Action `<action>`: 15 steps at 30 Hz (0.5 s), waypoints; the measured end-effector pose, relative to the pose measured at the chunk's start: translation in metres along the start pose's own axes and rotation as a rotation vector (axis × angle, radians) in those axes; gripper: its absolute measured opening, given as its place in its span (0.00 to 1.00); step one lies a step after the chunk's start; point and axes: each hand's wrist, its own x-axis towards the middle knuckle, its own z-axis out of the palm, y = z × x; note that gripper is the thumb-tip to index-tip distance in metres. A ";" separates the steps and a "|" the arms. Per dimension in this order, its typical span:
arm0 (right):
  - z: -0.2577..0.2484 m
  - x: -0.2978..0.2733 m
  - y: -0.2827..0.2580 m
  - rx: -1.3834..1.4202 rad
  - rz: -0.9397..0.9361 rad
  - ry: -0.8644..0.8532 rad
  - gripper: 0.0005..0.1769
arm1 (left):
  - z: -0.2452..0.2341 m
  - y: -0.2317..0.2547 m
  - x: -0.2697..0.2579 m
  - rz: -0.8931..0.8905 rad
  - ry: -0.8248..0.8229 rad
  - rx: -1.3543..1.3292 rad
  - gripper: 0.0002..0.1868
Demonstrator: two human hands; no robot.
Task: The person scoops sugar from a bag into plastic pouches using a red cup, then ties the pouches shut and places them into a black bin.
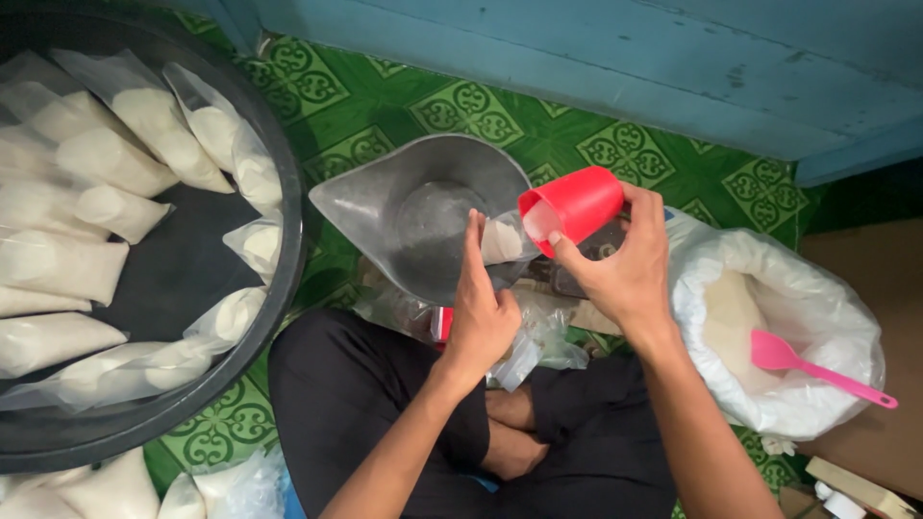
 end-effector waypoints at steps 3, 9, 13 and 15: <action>-0.001 0.000 -0.001 -0.005 0.003 0.014 0.45 | -0.001 0.001 0.000 -0.006 -0.006 0.002 0.49; -0.001 -0.001 -0.008 0.007 -0.082 0.031 0.45 | -0.002 -0.001 -0.001 0.008 -0.008 0.015 0.49; 0.002 -0.001 -0.015 -0.046 -0.187 0.063 0.46 | 0.000 -0.006 -0.001 0.023 0.002 0.034 0.50; 0.004 -0.001 -0.015 -0.054 -0.204 0.067 0.46 | -0.002 -0.003 -0.001 0.012 -0.004 0.016 0.50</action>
